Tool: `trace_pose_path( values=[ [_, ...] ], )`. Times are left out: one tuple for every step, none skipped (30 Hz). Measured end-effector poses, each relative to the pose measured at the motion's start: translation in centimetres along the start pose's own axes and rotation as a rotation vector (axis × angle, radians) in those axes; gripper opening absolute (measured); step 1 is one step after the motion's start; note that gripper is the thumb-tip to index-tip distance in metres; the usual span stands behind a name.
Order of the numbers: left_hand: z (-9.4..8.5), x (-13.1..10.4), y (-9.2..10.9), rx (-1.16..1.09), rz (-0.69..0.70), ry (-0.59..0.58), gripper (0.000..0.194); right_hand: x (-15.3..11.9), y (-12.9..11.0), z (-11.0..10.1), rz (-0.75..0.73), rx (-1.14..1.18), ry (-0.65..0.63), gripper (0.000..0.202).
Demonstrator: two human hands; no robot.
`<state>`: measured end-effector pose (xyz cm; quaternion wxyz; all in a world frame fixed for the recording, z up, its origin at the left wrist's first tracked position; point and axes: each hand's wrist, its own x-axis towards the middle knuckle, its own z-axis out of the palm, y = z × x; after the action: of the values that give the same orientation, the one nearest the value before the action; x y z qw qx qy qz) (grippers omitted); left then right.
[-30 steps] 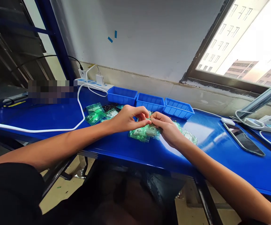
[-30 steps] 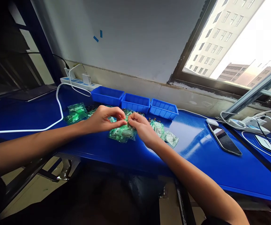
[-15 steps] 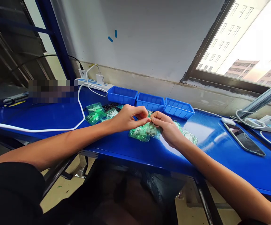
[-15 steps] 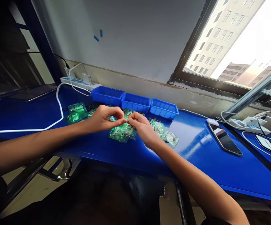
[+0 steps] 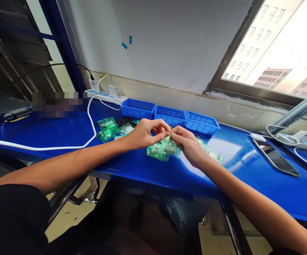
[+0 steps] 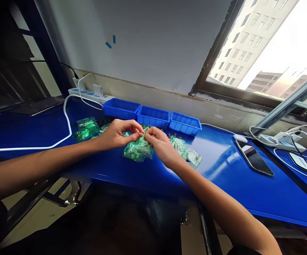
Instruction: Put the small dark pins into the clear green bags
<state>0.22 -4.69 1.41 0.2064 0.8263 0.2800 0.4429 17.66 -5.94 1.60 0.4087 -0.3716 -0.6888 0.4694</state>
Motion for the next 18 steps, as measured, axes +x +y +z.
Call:
trace_pose_path(
  values=[
    [-0.03, 0.04, 0.02, -0.016, -0.011, 0.004, 0.016, -0.03, -0.01, -0.01, -0.009, -0.015, 0.001, 0.015],
    [-0.05, 0.08, 0.04, -0.036, -0.021, 0.001, 0.018, -0.05, -0.02, -0.02, -0.019, -0.030, 0.002, 0.015],
    [-0.08, 0.11, 0.07, -0.055, -0.032, -0.009, 0.019, -0.07, -0.02, -0.04, -0.031, -0.045, 0.005, 0.015],
    [-0.11, 0.14, 0.10, -0.071, -0.043, -0.019, 0.020, -0.09, -0.01, -0.05, -0.044, -0.061, 0.007, 0.015],
    [-0.12, 0.16, 0.13, -0.081, -0.053, -0.025, 0.020, -0.12, 0.01, -0.04, -0.056, -0.079, 0.011, 0.014],
    [-0.13, 0.18, 0.14, -0.084, -0.064, -0.028, 0.020, -0.15, 0.03, -0.01, -0.069, -0.100, 0.018, 0.014],
    [-0.13, 0.20, 0.14, -0.083, -0.077, -0.029, 0.019, -0.19, 0.06, 0.04, -0.082, -0.127, 0.032, 0.014],
    [-0.11, 0.22, 0.11, -0.081, -0.091, -0.033, 0.019, -0.25, 0.08, 0.13, -0.097, -0.163, 0.053, 0.013],
    [-0.09, 0.26, 0.05, -0.082, -0.106, -0.043, 0.019, -0.32, 0.10, 0.23, -0.116, -0.210, 0.075, 0.013],
    [-0.07, 0.30, -0.04, -0.088, -0.120, -0.062, 0.019, -0.40, 0.10, 0.34, -0.135, -0.265, 0.092, 0.013],
    [-0.05, 0.35, -0.15, -0.097, -0.136, -0.088, 0.021, -0.48, 0.09, 0.44, -0.153, -0.324, 0.103, 0.012],
    [-0.02, 0.39, -0.27, -0.108, -0.148, -0.119, 0.022, -0.55, 0.07, 0.52, -0.167, -0.381, 0.106, 0.012],
    [0.00, 0.44, -0.40, -0.118, -0.158, -0.147, 0.025, -0.60, 0.04, 0.57, -0.175, -0.428, 0.103, 0.012],
    [0.02, 0.47, -0.50, -0.126, -0.166, -0.170, 0.027, -0.63, 0.02, 0.59, -0.179, -0.462, 0.099, 0.012],
    [0.03, 0.49, -0.58, -0.129, -0.172, -0.183, 0.028, -0.64, 0.00, 0.59, -0.181, -0.482, 0.097, 0.012],
    [0.04, 0.51, -0.64, -0.131, -0.175, -0.188, 0.029, -0.64, -0.02, 0.55, -0.182, -0.494, 0.099, 0.012],
    [0.05, 0.51, -0.67, -0.131, -0.175, -0.185, 0.029, -0.62, -0.03, 0.51, -0.184, -0.497, 0.102, 0.012],
    [0.07, 0.49, -0.67, -0.130, -0.173, -0.174, 0.028, -0.60, -0.05, 0.46, -0.187, -0.496, 0.104, 0.012]
  ],
)
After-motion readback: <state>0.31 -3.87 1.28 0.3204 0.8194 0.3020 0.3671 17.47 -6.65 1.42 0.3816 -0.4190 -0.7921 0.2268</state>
